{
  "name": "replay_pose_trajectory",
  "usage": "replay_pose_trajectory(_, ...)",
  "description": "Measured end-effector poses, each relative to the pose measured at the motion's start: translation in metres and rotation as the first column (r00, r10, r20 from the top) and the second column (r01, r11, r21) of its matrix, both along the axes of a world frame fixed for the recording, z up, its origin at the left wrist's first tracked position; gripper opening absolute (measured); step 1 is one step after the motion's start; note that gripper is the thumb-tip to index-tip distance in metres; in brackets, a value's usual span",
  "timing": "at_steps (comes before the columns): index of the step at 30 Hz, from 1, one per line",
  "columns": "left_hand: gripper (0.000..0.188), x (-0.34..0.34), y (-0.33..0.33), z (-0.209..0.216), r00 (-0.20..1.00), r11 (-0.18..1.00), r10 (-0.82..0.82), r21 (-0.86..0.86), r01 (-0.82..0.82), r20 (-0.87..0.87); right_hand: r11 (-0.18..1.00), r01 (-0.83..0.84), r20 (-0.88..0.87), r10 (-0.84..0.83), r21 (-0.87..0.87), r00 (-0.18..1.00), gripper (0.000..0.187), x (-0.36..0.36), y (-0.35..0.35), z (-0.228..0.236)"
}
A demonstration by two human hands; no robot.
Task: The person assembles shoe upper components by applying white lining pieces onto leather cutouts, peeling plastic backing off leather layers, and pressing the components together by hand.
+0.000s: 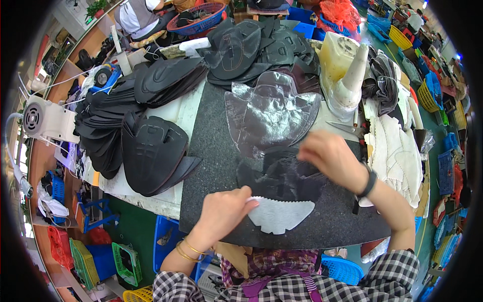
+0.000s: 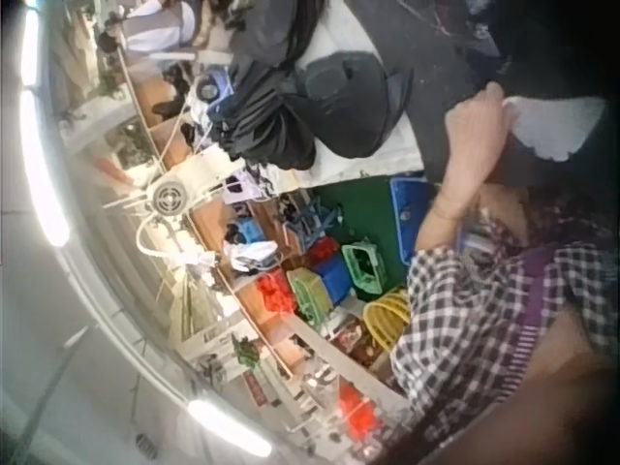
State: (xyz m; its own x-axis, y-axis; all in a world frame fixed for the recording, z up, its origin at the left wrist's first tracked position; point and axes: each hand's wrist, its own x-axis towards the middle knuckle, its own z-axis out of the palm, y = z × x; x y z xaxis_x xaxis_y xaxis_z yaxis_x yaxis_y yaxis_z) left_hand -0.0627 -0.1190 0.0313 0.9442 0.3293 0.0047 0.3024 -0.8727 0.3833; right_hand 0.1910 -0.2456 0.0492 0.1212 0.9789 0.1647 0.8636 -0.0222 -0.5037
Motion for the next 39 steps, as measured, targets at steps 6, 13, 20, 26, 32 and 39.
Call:
replay_pose_trajectory(6,0.020,0.037,0.041,0.003,0.939,0.994,0.091,0.027,-0.106,0.333,0.979,-0.100,0.193,0.065,0.178,0.979,0.019,0.033,0.063,-0.035)
replay_pose_trajectory(13,0.014,0.092,0.086,-0.030,0.921,0.972,-0.213,-0.020,0.232,0.326,0.971,-0.044,0.012,0.042,0.237,0.999,0.022,0.021,0.062,-0.014)
replay_pose_trajectory(20,0.027,0.077,0.066,-0.005,0.849,-0.208,0.445,-0.889,0.408,0.286,0.959,-0.103,0.070,0.088,0.266,0.994,0.056,-0.045,0.046,0.025)
replay_pose_trajectory(26,0.040,0.037,0.031,0.014,0.805,-0.444,0.568,-0.760,0.475,0.172,0.920,-0.332,0.530,0.179,0.209,0.829,0.053,-0.056,0.041,0.043)
replay_pose_trajectory(32,0.030,-0.015,0.012,0.034,0.870,0.201,0.439,-0.968,0.150,0.226,0.838,-0.511,0.580,0.322,0.193,0.748,0.049,-0.071,0.024,0.062)
replay_pose_trajectory(39,0.017,-0.027,-0.008,0.047,0.783,0.129,0.535,-0.947,0.295,0.317,0.839,-0.510,0.172,0.484,0.189,0.858,0.058,-0.085,0.019,0.078)
